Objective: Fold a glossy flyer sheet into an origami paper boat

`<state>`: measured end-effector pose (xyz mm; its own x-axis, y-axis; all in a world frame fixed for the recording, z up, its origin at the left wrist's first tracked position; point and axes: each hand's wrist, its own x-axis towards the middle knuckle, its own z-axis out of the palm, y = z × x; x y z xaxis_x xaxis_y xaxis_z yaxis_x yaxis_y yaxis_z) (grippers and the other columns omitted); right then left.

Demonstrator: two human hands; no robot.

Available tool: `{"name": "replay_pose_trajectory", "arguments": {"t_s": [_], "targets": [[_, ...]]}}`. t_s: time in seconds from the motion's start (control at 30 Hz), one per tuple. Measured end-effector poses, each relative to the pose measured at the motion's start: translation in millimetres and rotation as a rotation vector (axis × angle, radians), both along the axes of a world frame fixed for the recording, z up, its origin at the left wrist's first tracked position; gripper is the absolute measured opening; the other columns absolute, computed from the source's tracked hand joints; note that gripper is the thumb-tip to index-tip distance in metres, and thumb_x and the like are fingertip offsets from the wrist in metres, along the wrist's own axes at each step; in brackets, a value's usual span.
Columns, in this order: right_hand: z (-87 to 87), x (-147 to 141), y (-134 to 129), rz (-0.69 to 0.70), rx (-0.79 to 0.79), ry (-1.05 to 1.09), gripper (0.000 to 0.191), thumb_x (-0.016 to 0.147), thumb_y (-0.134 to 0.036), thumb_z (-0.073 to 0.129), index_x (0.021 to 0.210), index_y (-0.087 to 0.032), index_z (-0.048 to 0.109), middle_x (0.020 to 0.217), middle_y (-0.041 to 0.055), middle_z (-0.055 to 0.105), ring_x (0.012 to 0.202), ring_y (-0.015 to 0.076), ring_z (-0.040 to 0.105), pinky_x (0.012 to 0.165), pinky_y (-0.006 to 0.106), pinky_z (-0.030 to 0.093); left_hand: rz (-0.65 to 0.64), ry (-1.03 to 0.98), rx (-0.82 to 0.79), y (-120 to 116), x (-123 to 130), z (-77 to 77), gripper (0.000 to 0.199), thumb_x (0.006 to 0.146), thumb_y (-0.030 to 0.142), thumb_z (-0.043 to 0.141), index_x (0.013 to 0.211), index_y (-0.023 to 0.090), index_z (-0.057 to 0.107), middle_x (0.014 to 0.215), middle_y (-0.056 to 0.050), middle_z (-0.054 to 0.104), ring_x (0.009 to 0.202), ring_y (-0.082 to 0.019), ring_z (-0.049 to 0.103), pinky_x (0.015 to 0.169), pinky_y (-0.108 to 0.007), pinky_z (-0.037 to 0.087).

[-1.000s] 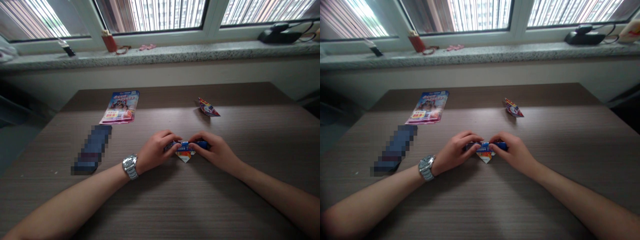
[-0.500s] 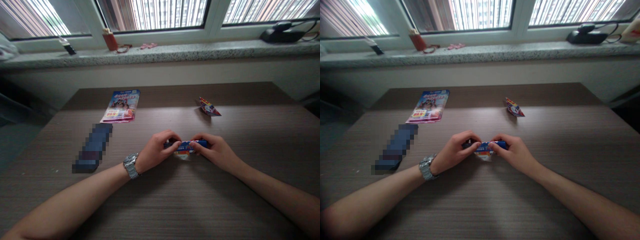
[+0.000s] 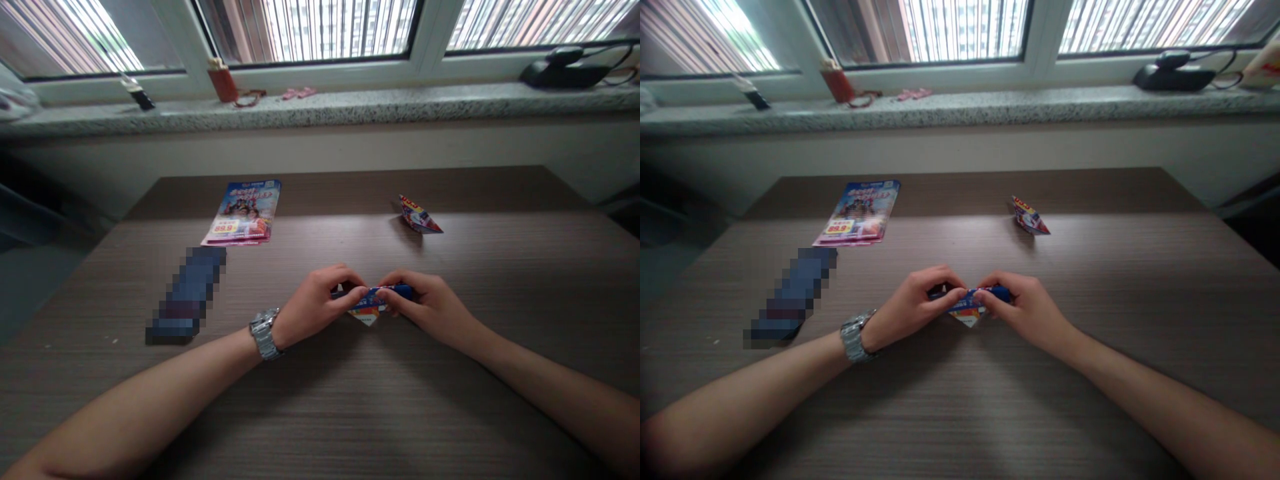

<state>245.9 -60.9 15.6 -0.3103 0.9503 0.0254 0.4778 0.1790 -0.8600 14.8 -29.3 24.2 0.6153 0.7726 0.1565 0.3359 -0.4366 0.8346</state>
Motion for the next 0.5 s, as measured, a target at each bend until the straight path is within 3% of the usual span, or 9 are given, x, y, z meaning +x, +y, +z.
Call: {"name": "replay_pose_trajectory", "arguments": {"t_s": [0.5], "targets": [[6.0, -5.0, -1.7, 0.017, 0.042, 0.017, 0.023, 0.094, -0.042, 0.064, 0.089, -0.021, 0.071, 0.081, 0.0008, 0.073, 0.075, 0.0169, 0.066, 0.068, 0.026, 0.049, -0.015, 0.027, 0.003, -3.3, 1.2, 6.7, 0.018, 0.098, 0.030, 0.061, 0.092, 0.016, 0.071, 0.086, -0.001, 0.064, 0.078, -0.012, 0.056, 0.069, -0.022, 0.041]]}}
